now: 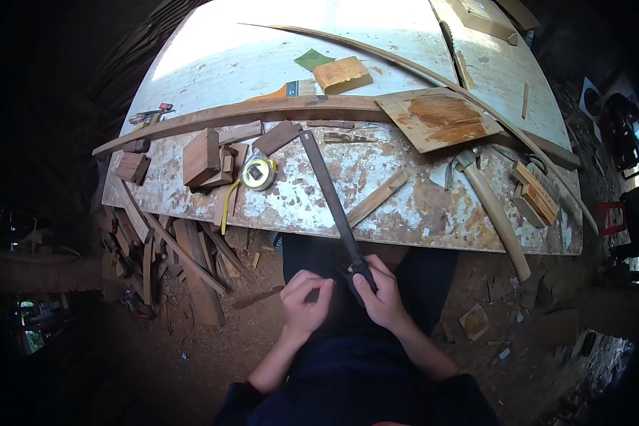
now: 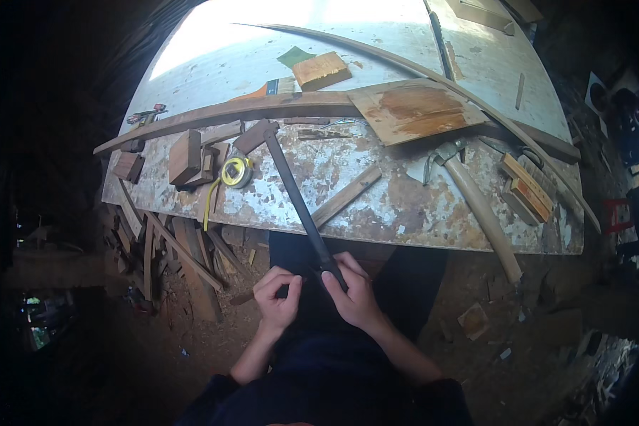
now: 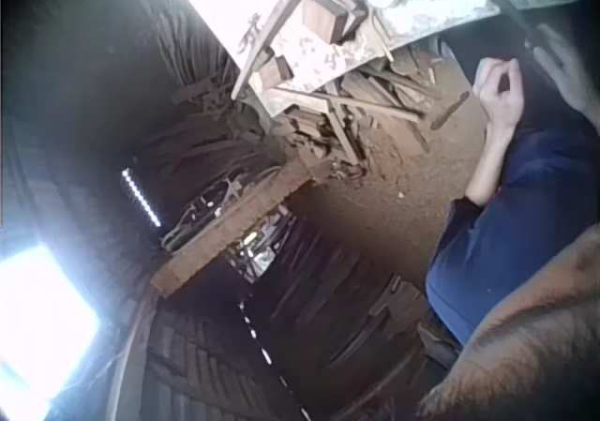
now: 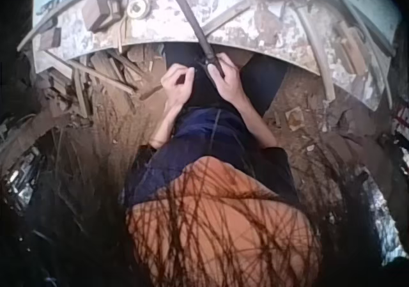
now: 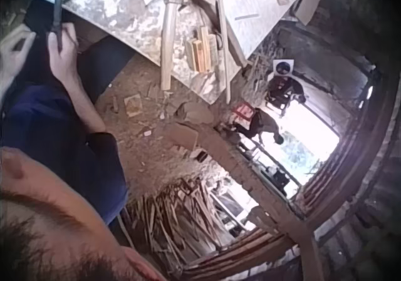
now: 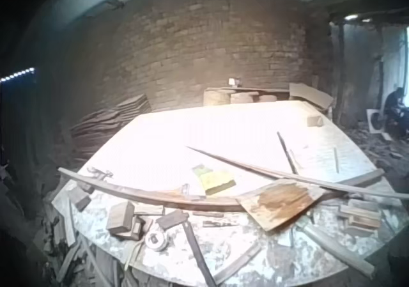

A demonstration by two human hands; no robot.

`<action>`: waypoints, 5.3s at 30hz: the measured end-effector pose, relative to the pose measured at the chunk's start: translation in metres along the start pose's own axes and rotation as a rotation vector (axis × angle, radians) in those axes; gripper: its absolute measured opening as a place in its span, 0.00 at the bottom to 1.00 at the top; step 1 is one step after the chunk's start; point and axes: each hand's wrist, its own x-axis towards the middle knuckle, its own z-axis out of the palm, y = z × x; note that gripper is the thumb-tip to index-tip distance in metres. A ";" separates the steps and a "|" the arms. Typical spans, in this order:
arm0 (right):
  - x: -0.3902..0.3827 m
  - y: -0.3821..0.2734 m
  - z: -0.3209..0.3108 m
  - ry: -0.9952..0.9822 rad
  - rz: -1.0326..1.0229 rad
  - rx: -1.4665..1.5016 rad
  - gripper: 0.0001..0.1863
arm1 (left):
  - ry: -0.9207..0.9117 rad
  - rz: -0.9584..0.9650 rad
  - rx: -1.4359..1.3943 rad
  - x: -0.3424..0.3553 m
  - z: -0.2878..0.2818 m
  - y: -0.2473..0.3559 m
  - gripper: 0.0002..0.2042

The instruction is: Using a small handsaw to cut a piece of wood on a workbench.

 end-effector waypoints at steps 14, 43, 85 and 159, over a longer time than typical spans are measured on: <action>-0.005 0.007 0.026 -0.092 -0.252 -0.251 0.13 | -0.058 -0.412 -0.501 -0.007 0.011 0.002 0.12; 0.010 0.017 0.009 -0.051 0.062 0.241 0.03 | 0.095 -0.279 -0.489 0.009 0.005 -0.008 0.14; -0.012 0.004 -0.043 -0.421 0.351 0.302 0.12 | -0.205 0.068 -0.193 0.054 0.025 0.047 0.12; -0.020 0.118 -0.009 0.131 -0.217 -0.667 0.07 | -0.090 -0.534 -0.595 0.058 0.018 -0.022 0.24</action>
